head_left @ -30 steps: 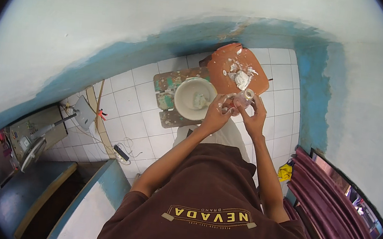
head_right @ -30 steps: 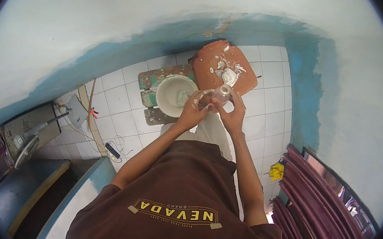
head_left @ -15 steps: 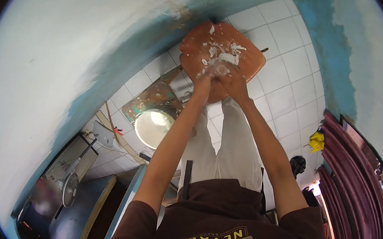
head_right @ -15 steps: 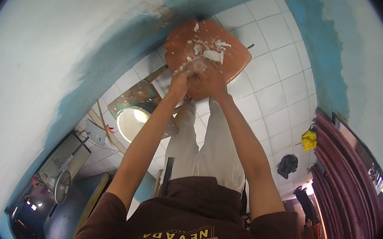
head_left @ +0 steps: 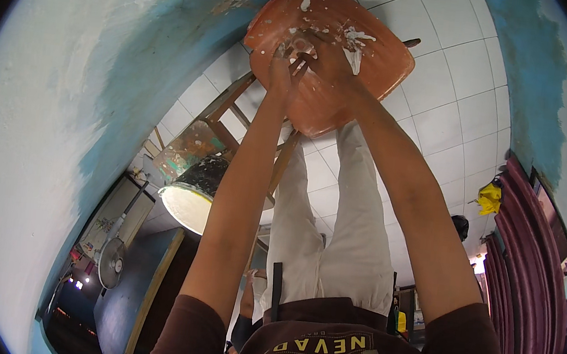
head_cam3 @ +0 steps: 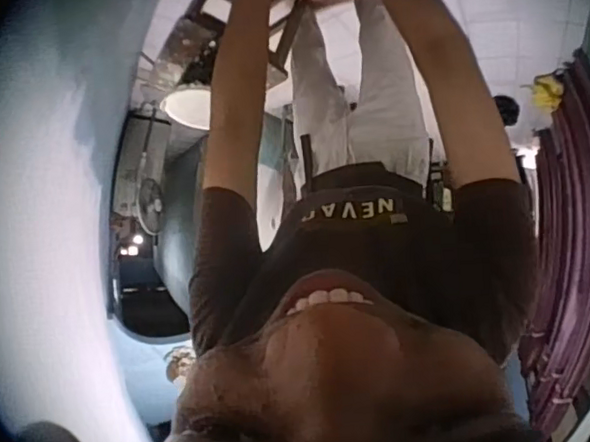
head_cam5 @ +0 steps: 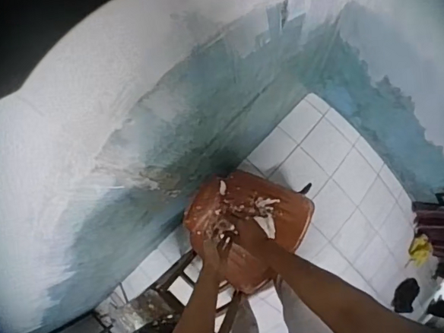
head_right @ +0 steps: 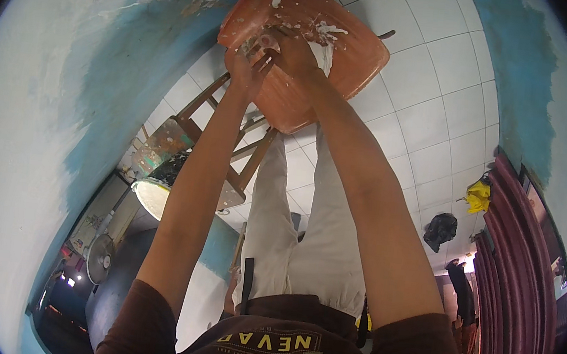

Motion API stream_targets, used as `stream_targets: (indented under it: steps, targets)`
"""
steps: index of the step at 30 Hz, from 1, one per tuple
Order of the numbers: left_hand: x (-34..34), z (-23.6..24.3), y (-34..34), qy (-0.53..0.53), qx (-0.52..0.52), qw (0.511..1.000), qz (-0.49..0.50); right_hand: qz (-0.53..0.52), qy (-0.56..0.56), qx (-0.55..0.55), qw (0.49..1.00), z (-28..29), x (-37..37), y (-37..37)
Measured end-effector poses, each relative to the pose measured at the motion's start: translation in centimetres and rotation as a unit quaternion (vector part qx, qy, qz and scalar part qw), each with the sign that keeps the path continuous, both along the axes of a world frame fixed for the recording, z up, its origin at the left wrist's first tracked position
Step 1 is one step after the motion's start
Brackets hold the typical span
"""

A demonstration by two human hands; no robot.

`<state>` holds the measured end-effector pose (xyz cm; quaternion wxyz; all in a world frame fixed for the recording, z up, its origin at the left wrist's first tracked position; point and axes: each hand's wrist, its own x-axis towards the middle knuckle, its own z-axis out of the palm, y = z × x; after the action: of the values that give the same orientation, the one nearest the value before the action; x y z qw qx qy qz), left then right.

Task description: The person mixes a bucket of paint by hand and with a brush, then applies the paint to a wall using the brush.

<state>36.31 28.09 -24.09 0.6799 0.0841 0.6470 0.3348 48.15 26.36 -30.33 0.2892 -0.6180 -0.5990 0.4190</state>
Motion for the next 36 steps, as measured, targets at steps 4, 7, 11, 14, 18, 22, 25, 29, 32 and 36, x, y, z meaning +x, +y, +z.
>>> stream_targets:
  steps: [4, 7, 11, 14, 18, 22, 25, 29, 32, 36]
  targets:
    - [-1.7, -1.4, -0.1, 0.012, 0.006, 0.999, -0.044, 0.013, -0.017, -0.005, 1.0, 0.5, -0.7, -0.4]
    - [-2.2, -0.9, -0.2, 0.017, -0.013, 0.999, -0.047, -0.007, -0.037, -0.005, 0.999, 0.8, -0.5, -1.9]
    - [-0.7, 3.9, 0.5, 0.017, -0.011, 0.999, -0.045, -0.041, -0.073, -0.019, 0.996, 3.2, 1.5, -6.4]
    - [-2.6, 7.0, 0.1, 0.018, -0.025, 0.999, -0.009, -0.015, -0.027, -0.08, 0.996, 8.3, 2.3, -10.1]
    - [-3.4, 15.7, -2.0, -0.039, 0.07, 0.995, -0.054, -0.021, -0.056, -0.083, 0.995, 13.3, 3.2, -16.2]
    - [-7.4, 24.2, -6.9, 0.092, 0.308, 0.904, -0.281, -0.02, -0.046, -0.117, 0.992, 20.1, 1.5, -19.6]
    - [-13.7, 28.3, -11.7, 0.184, 0.382, 0.858, -0.29, -0.047, 0.049, -0.074, 0.995, 26.5, -1.9, -21.0]
    - [-23.6, 29.4, -18.7, 0.415, 0.423, 0.787, -0.17, -0.037, 0.084, -0.081, 0.993, 33.4, -8.0, -21.5]
    - [-30.7, 25.0, -23.7, 0.543, 0.351, 0.747, -0.155, 0.0, 0.068, -0.026, 0.997, 35.3, -13.3, -21.8]
    - [-34.3, 22.2, -26.4, 0.449, 0.265, 0.811, -0.266, 0.081, 0.023, -0.049, 0.995, 35.9, -19.0, -21.9]
